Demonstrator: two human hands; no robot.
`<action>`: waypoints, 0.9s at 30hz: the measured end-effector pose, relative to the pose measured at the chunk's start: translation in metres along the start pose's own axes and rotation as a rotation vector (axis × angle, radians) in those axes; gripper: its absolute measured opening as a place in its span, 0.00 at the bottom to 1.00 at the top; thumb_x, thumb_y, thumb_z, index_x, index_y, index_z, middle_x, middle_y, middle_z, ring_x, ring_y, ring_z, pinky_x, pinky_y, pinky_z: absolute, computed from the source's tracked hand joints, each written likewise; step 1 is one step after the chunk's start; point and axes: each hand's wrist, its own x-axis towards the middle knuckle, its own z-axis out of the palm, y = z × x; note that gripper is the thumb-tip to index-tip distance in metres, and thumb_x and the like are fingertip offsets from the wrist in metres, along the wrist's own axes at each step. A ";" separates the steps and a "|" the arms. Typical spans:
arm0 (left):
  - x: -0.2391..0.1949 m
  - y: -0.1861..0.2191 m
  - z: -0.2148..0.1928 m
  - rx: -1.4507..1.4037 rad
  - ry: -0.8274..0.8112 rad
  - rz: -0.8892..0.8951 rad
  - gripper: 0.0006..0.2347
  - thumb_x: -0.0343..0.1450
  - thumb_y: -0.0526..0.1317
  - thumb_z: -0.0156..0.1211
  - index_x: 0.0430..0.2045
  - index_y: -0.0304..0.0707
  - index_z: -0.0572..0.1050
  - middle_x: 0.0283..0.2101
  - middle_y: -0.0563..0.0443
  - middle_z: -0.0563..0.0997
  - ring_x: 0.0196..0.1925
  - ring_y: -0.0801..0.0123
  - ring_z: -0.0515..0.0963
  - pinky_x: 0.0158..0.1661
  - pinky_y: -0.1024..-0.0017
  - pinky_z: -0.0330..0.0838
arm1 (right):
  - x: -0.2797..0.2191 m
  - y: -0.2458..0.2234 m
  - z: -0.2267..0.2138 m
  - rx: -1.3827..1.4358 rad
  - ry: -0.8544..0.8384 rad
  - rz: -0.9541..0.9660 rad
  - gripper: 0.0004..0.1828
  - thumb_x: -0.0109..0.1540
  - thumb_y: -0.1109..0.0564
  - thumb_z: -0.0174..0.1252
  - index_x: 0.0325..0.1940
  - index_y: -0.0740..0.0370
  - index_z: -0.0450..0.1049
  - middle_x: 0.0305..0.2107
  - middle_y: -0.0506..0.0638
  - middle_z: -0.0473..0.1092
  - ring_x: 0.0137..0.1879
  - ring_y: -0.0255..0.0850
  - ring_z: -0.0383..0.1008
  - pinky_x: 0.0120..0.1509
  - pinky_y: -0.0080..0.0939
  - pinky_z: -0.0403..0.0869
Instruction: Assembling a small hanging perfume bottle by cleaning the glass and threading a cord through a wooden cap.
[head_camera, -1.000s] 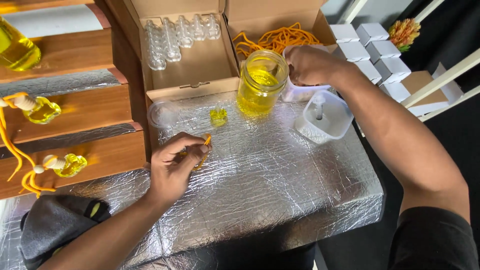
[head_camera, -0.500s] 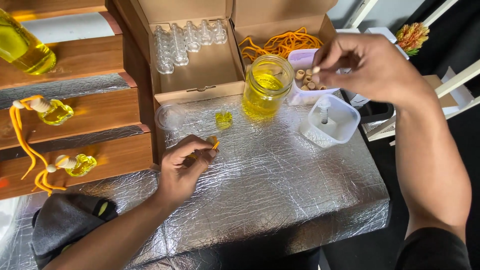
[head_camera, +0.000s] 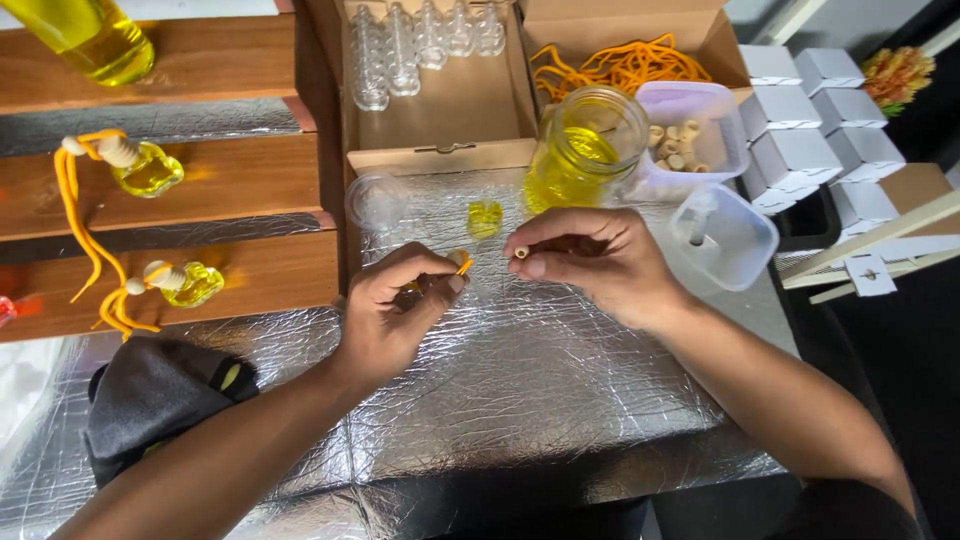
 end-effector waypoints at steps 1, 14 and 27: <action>0.000 0.002 0.000 0.005 0.005 -0.005 0.03 0.68 0.27 0.63 0.25 0.32 0.80 0.24 0.45 0.75 0.27 0.70 0.67 0.28 0.71 0.66 | -0.001 0.002 0.004 0.006 -0.005 0.003 0.13 0.59 0.73 0.64 0.48 0.75 0.78 0.39 0.66 0.80 0.43 0.43 0.82 0.50 0.39 0.83; 0.001 0.003 0.003 0.018 -0.112 0.039 0.05 0.68 0.26 0.60 0.28 0.34 0.82 0.22 0.46 0.76 0.27 0.63 0.73 0.36 0.67 0.70 | -0.012 0.008 0.028 -0.084 0.127 0.010 0.10 0.59 0.73 0.64 0.45 0.76 0.79 0.37 0.65 0.79 0.42 0.45 0.82 0.51 0.45 0.85; 0.001 -0.007 0.004 -0.076 -0.113 0.018 0.05 0.70 0.26 0.57 0.27 0.32 0.80 0.20 0.46 0.73 0.26 0.66 0.70 0.32 0.68 0.68 | -0.012 0.016 0.031 -0.089 0.156 0.001 0.10 0.58 0.75 0.64 0.44 0.78 0.79 0.37 0.66 0.78 0.43 0.44 0.82 0.50 0.43 0.84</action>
